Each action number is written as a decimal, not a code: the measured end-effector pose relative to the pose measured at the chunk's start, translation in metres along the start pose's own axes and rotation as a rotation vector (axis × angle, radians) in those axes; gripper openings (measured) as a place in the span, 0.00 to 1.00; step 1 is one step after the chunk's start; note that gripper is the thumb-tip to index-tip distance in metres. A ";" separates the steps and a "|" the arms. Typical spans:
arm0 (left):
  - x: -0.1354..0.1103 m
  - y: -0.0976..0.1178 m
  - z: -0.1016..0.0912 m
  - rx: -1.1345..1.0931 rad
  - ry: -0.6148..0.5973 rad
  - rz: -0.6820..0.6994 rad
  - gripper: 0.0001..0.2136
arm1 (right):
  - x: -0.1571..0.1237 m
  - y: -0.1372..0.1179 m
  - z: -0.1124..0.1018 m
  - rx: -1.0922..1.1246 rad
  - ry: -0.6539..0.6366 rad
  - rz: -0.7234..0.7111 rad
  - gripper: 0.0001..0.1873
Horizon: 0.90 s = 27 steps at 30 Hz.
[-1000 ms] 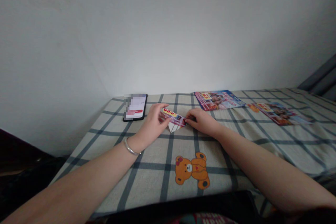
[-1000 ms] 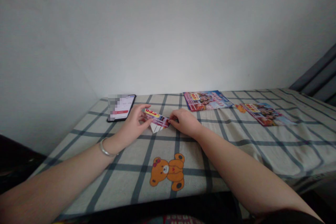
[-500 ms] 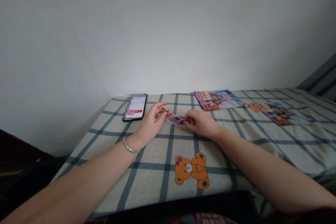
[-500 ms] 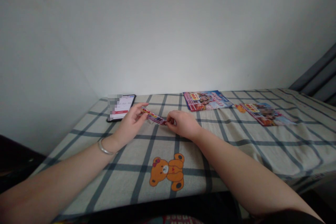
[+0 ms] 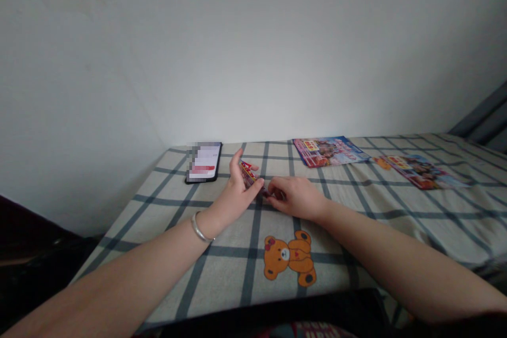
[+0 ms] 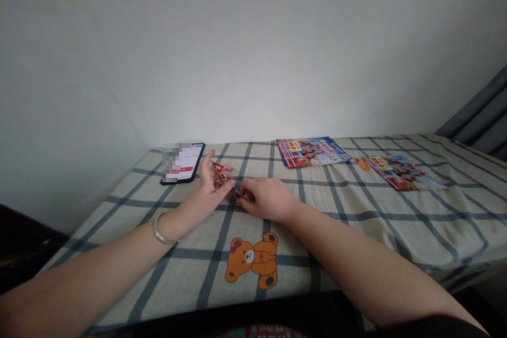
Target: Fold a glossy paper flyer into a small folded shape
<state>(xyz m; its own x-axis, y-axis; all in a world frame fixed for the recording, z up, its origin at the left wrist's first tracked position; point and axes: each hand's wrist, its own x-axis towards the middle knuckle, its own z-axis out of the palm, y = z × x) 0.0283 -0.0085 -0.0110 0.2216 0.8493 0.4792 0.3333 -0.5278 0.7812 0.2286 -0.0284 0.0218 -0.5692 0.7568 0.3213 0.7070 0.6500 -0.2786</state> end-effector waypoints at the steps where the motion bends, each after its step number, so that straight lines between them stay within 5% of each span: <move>1: 0.001 0.000 0.000 0.007 0.008 -0.006 0.35 | 0.000 0.000 0.000 0.010 -0.004 -0.004 0.06; 6: 0.001 0.005 -0.002 0.048 -0.022 0.001 0.28 | 0.001 0.002 0.000 0.061 -0.035 -0.018 0.07; 27: 0.000 0.009 -0.006 0.014 -0.137 0.037 0.30 | 0.004 0.008 -0.002 0.235 -0.096 0.064 0.08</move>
<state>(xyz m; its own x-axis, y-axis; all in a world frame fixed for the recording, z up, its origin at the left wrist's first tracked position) 0.0261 -0.0130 -0.0014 0.3567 0.8198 0.4480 0.3352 -0.5599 0.7577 0.2328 -0.0204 0.0230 -0.5721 0.7924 0.2118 0.6321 0.5905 -0.5018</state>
